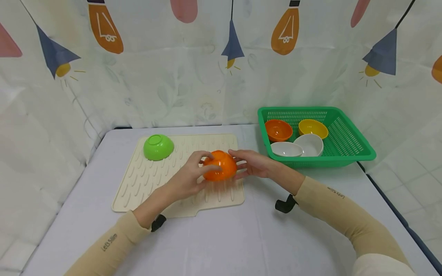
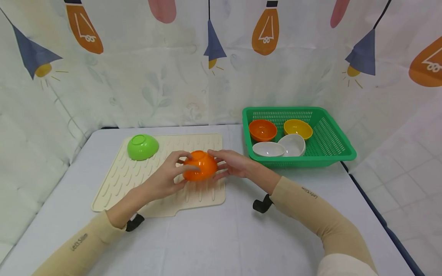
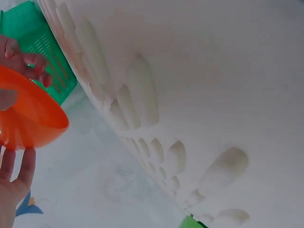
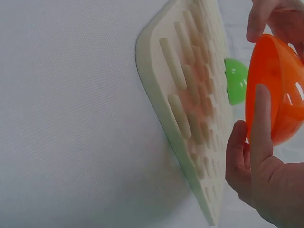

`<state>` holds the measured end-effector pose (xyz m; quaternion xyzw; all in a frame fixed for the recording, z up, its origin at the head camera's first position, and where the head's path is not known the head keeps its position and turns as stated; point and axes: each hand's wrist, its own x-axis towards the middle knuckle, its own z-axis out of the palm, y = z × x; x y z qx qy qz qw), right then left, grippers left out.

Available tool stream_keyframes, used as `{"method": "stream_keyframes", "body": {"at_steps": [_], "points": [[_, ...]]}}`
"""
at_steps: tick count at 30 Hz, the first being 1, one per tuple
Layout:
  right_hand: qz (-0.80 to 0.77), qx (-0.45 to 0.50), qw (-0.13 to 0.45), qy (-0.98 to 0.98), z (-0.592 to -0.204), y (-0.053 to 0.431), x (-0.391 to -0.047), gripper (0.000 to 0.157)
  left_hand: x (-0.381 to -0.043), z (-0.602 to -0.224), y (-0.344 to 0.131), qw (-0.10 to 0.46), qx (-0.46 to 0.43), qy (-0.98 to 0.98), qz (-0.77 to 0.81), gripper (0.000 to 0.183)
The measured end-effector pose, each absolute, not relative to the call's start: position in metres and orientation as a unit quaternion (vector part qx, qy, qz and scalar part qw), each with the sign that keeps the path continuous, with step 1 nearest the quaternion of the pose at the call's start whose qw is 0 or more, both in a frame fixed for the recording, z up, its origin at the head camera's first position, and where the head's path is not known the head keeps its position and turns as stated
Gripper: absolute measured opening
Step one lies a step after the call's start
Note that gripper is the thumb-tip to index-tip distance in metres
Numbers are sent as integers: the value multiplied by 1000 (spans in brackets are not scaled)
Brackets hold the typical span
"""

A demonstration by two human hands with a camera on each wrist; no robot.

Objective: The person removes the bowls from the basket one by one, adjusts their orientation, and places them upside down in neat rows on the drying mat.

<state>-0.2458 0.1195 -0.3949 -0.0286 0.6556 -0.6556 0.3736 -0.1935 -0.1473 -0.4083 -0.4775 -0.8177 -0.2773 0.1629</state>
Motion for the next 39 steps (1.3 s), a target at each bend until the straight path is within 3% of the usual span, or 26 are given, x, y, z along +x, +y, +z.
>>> {"method": "stream_keyframes", "body": {"at_steps": [6,15,21,26,32,39], "points": [[-643,-29,367,671,-393,119,-244,56,-192,-409,-142,205,-511,-808,-210,58],[-624,-23,350,699,-392,117,-243,54,-192,-412,-137,221,-531,-799,-175,51],[-618,-18,339,709,-393,116,-243,51,-192,-413,-139,130,-472,-835,-251,59],[-612,-18,334,716,-395,116,-241,52,-194,-412,-142,48,-386,-862,-324,54],[-603,-22,318,731,-396,114,-239,50,-199,-412,-141,14,-345,-875,-338,55],[-594,-59,296,745,-398,112,-236,46,-201,-413,-142,25,-355,-873,-334,63]]}}
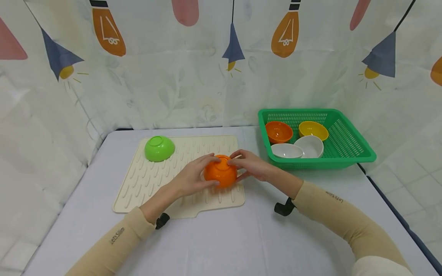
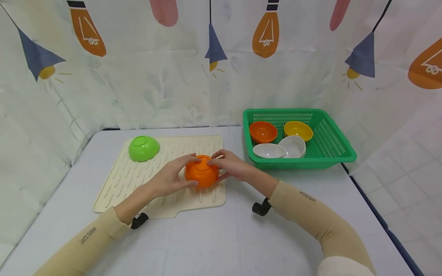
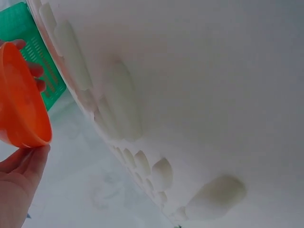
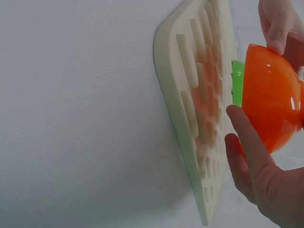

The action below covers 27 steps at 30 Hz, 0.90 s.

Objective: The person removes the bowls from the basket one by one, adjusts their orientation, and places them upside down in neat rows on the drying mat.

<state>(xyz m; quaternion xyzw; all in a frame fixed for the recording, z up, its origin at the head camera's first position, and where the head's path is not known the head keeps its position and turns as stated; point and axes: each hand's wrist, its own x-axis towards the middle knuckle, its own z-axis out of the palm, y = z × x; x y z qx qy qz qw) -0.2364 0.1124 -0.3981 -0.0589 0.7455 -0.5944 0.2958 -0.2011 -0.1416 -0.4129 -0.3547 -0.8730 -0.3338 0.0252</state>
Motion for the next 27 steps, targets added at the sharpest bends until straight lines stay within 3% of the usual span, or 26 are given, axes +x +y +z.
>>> {"method": "stream_keyframes", "body": {"at_steps": [6,14,21,27], "points": [[-578,-139,285,752,-402,117,-236,56,-203,-414,-145,48,-351,-870,-344,62],[-493,-298,166,800,-408,118,-238,72,-203,-413,-149,50,-339,-874,-344,61],[-451,-419,94,782,-408,105,-242,60,-200,-404,-163,43,-306,-885,-349,61],[-398,-438,92,800,-407,80,-245,51,-199,-404,-185,15,-288,-891,-349,57]]}}
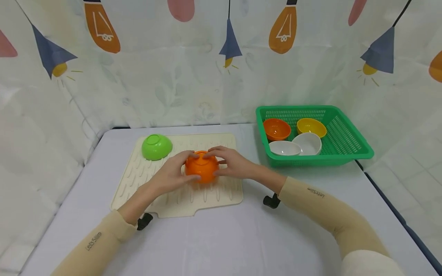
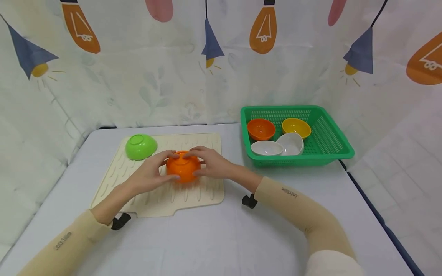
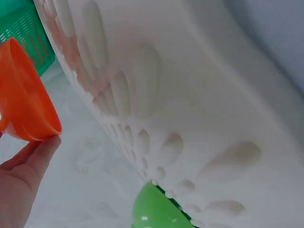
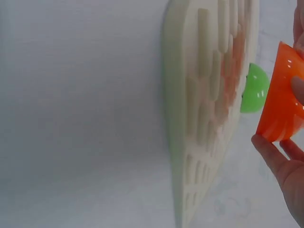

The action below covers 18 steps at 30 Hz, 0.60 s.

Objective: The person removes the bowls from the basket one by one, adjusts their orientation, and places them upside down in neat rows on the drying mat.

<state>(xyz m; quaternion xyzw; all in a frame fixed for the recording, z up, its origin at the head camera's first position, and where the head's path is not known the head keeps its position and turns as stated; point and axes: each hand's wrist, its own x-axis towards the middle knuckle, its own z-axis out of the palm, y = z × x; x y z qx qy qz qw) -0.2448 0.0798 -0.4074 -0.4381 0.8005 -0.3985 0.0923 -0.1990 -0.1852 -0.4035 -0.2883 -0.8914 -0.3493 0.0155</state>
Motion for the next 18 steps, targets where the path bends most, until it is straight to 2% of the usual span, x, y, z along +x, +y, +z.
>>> {"method": "stream_keyframes", "body": {"at_steps": [8,18], "points": [[-361,-440,102,816,-407,36,-246,51,-202,-399,-225,-44,-263,-886,-379,51],[-335,-445,89,826,-414,-22,-252,52,-204,-401,-277,-62,-249,-889,-379,49]]}}
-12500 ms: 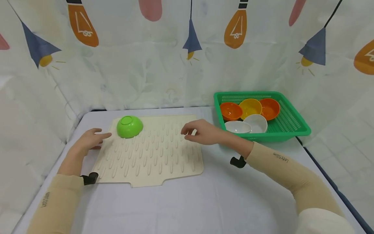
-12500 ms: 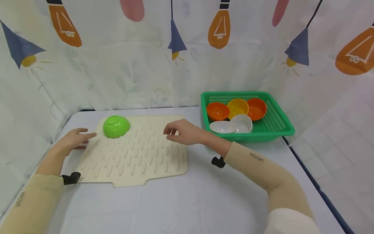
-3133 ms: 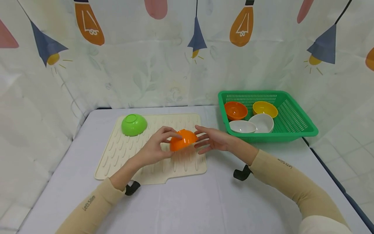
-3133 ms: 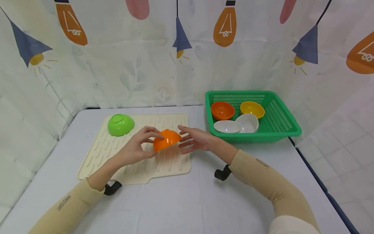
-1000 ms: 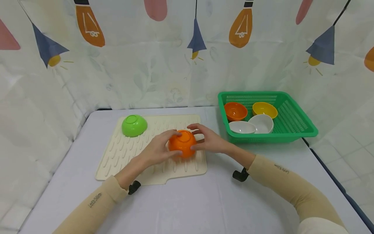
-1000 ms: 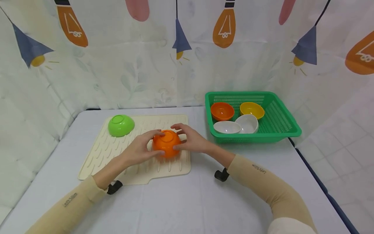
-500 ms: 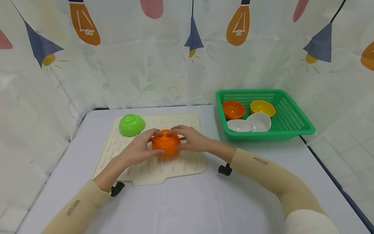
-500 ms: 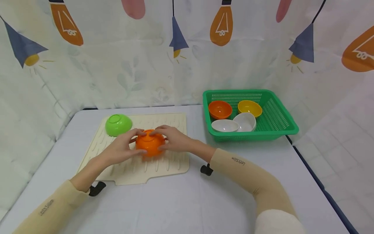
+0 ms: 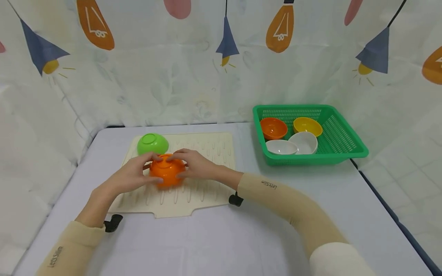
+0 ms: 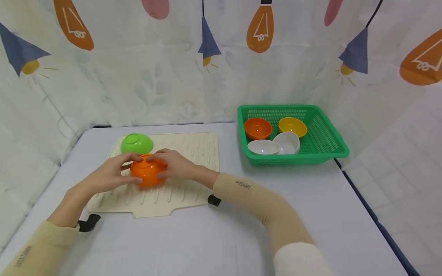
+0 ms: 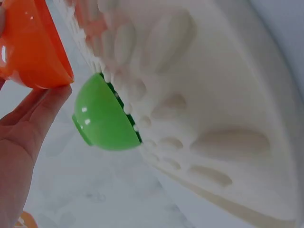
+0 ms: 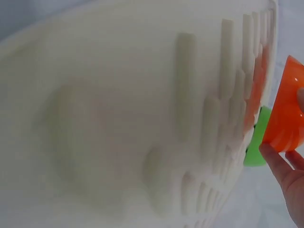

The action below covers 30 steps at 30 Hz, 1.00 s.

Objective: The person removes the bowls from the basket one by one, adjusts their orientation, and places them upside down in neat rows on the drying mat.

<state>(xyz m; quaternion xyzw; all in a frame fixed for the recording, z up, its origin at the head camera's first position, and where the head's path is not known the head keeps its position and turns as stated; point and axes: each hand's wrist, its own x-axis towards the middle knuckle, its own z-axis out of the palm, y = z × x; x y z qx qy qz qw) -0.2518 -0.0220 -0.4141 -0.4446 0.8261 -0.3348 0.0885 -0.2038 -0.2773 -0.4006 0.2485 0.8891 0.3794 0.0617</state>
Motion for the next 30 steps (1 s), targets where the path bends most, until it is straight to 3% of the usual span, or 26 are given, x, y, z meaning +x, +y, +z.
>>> {"method": "stream_keyframes", "body": {"at_steps": [15,30], "points": [[-274,-430,85,856,-417,-92,-244,55,-203,-400,-341,96,218,891,387,51],[-279,-409,96,864,-428,-111,-246,52,-210,-412,-356,117,209,879,413,49]]}}
